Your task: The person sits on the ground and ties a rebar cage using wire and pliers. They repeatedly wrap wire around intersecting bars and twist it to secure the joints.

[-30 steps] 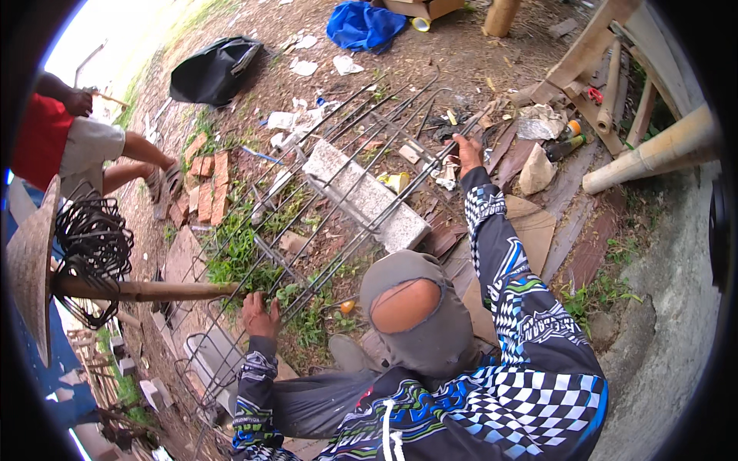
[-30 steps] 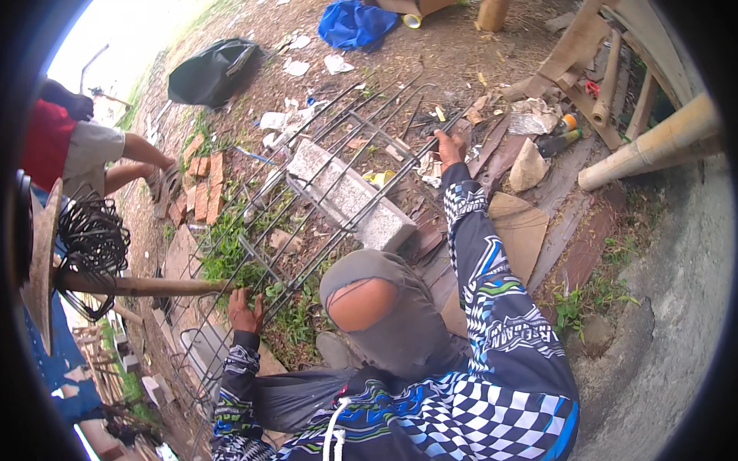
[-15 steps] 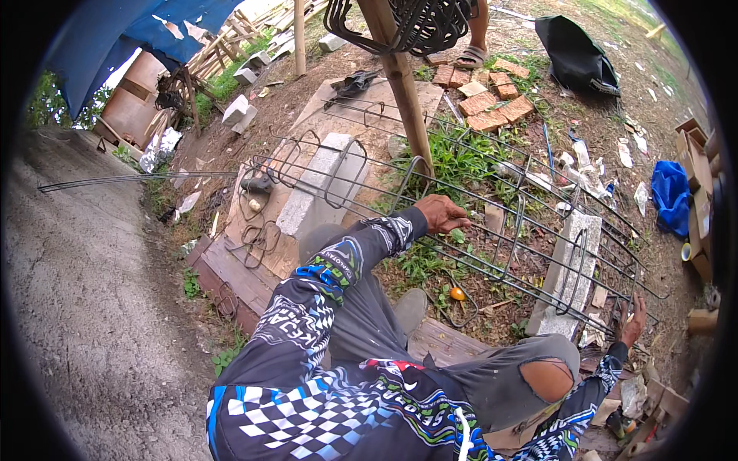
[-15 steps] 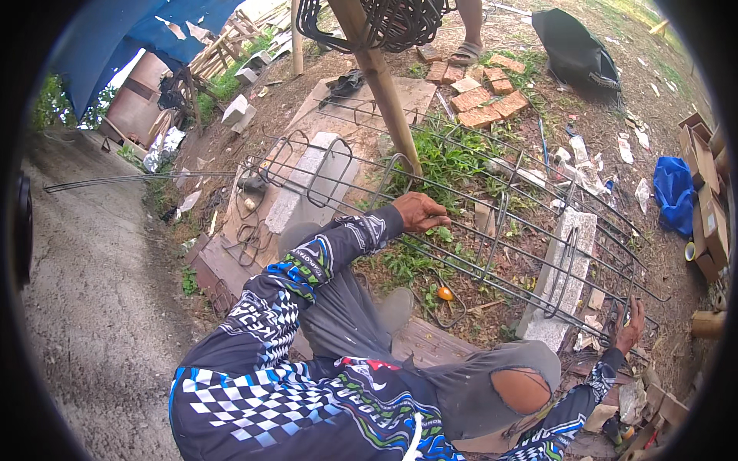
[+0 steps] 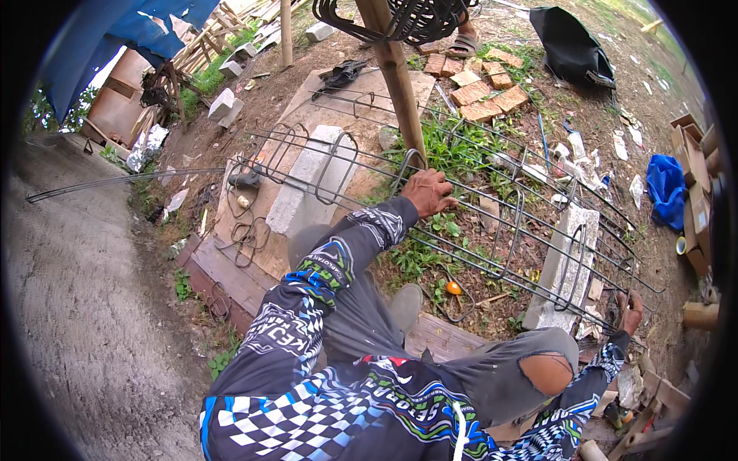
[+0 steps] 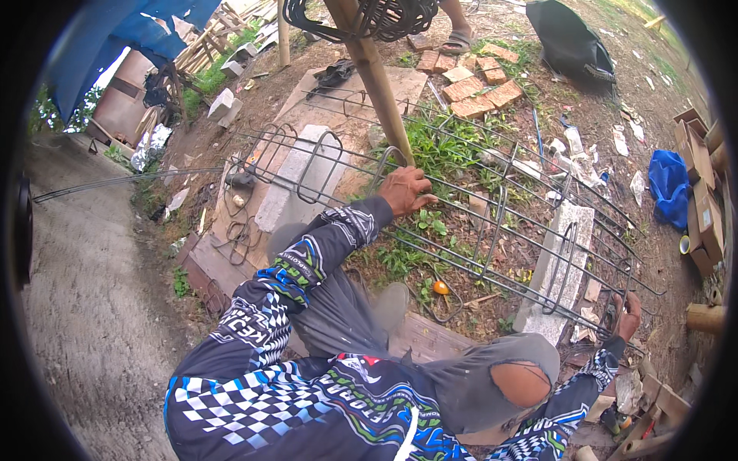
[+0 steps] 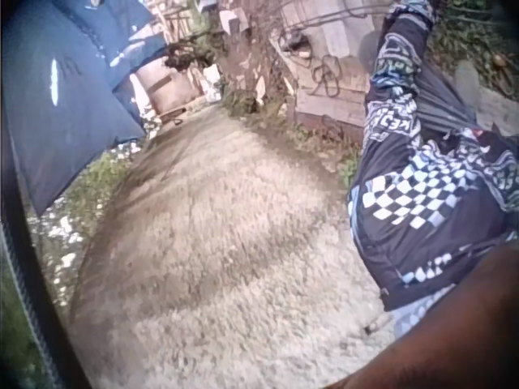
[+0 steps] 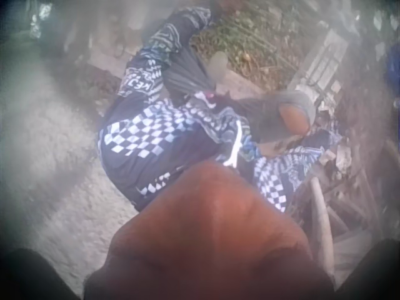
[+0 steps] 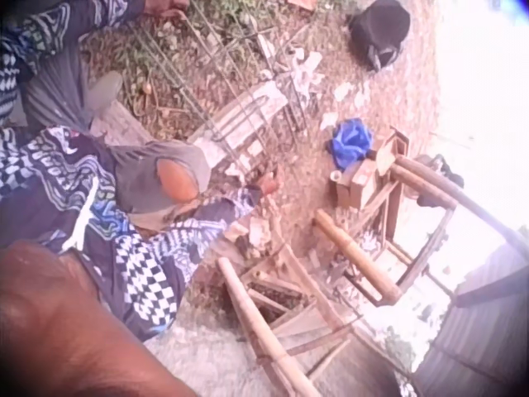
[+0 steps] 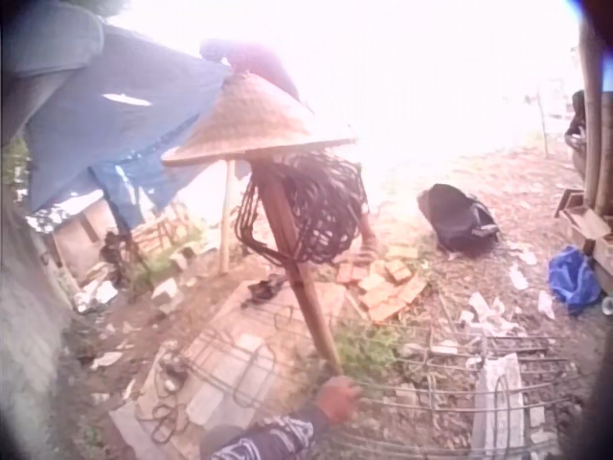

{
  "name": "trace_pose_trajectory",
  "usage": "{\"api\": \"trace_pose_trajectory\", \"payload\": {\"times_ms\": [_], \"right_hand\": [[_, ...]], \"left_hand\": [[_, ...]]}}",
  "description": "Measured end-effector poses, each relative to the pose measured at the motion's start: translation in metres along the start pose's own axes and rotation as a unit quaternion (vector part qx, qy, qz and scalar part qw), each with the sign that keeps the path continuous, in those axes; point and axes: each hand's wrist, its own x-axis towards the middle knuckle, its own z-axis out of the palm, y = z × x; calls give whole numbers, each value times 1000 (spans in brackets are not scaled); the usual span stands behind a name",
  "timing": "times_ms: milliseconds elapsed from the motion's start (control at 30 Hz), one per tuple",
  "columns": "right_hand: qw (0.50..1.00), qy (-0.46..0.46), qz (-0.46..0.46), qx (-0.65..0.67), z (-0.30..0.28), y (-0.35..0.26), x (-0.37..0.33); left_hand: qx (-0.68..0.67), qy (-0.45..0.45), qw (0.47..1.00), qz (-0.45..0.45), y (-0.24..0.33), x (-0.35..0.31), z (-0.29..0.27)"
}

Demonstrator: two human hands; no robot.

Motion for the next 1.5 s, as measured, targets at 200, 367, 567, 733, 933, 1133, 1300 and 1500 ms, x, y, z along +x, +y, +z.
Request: {"api": "trace_pose_trajectory", "payload": {"times_ms": [200, 367, 567, 733, 933, 1133, 1300, 1500], "right_hand": [[999, -22, 44, 16, 16, -2, -6], [980, 160, 94, 69, 11, -11, -9], [926, 345, 147, 42, 13, -32, -73], [891, 376, 245, 62, 28, -37, -139], [897, 304, 306, 100, 66, -42, -203], [875, 307, 374, -32, 71, -34, -272], [774, 361, 466, -232, 20, -18, -332], [853, 90, 489, -156, -12, -30, -397]], "left_hand": [[65, -8, 994, -92, -5, 5, -7], [-196, -154, 967, -48, 26, -2, -16], [-290, -329, 896, -67, 74, -9, -9], [-157, -331, 929, 52, 72, -3, -4], [-174, -294, 935, 92, 77, 0, -3], [-199, -211, 954, 81, 90, -5, 25], [-120, -358, 922, 82, 103, 20, 0], [-238, -353, 903, 63, 105, 32, -10]]}}
